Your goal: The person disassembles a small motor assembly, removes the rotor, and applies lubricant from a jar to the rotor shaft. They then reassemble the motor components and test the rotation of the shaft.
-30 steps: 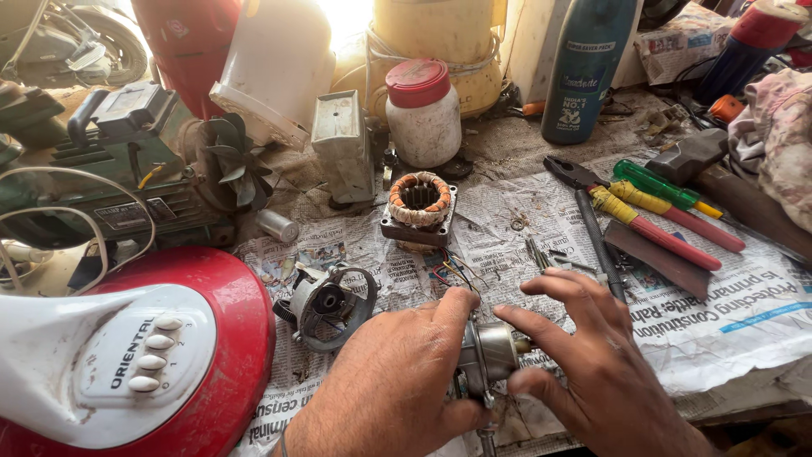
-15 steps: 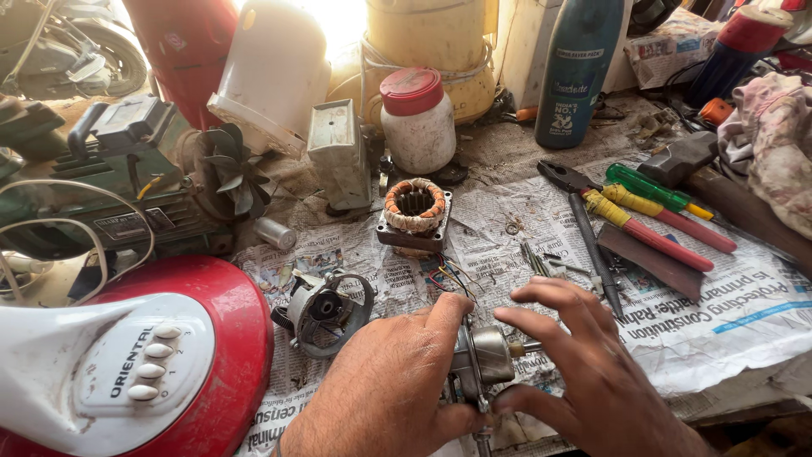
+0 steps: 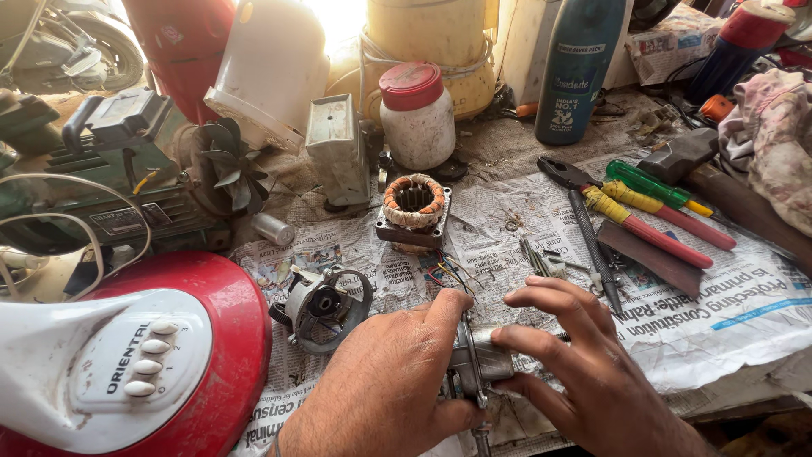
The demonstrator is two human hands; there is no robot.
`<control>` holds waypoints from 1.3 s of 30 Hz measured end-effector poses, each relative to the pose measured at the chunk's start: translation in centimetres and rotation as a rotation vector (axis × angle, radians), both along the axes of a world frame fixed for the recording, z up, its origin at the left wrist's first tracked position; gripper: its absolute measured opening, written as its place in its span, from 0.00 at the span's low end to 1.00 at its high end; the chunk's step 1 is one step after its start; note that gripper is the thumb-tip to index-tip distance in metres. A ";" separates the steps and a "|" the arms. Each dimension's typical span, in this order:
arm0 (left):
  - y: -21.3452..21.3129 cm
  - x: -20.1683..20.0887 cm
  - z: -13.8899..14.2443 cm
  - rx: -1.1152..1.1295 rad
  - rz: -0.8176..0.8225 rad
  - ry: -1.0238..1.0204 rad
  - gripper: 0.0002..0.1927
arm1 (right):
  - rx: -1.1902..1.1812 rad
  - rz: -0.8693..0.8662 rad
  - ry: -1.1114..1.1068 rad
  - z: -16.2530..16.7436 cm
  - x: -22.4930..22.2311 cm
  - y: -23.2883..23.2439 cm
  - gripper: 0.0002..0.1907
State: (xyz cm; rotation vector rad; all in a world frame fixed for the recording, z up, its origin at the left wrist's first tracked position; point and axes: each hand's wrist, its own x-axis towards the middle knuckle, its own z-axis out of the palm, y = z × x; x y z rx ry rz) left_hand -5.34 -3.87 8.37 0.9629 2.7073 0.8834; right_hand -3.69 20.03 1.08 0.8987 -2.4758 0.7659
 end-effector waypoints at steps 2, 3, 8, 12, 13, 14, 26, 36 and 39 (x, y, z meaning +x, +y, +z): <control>0.0 0.0 -0.1 -0.046 0.024 -0.035 0.39 | 0.039 -0.042 0.018 0.1 0.0 0.0 0.30; 0.0 0.0 -0.1 -0.069 0.036 -0.052 0.38 | 0.058 -0.062 0.028 0.1 0.0 0.0 0.31; 0.0 0.0 -0.2 0.001 0.008 -0.006 0.42 | -0.004 -0.052 0.059 0.0 -0.1 0.0 0.37; -0.2 0.0 -0.1 0.054 -0.021 0.028 0.42 | -0.017 -0.014 -0.008 0.1 0.1 -0.1 0.26; -0.1 -0.1 -0.1 0.014 -0.001 -0.003 0.40 | 0.004 -0.038 0.008 0.1 0.1 -0.1 0.27; -0.1 -0.1 -0.1 -0.026 0.020 -0.036 0.39 | 0.025 -0.060 0.022 0.1 0.0 -0.2 0.29; 0.2 -0.1 0.0 -0.027 0.015 -0.028 0.41 | 0.028 -0.069 0.043 -0.3 0.0 0.0 0.30; 0.4 0.0 0.2 -0.058 0.042 -0.045 0.39 | 0.013 -0.050 -0.014 -0.5 -0.1 0.3 0.41; 0.2 0.0 0.0 0.045 -0.004 0.030 0.43 | 0.048 -0.025 0.045 -0.5 0.1 0.3 0.30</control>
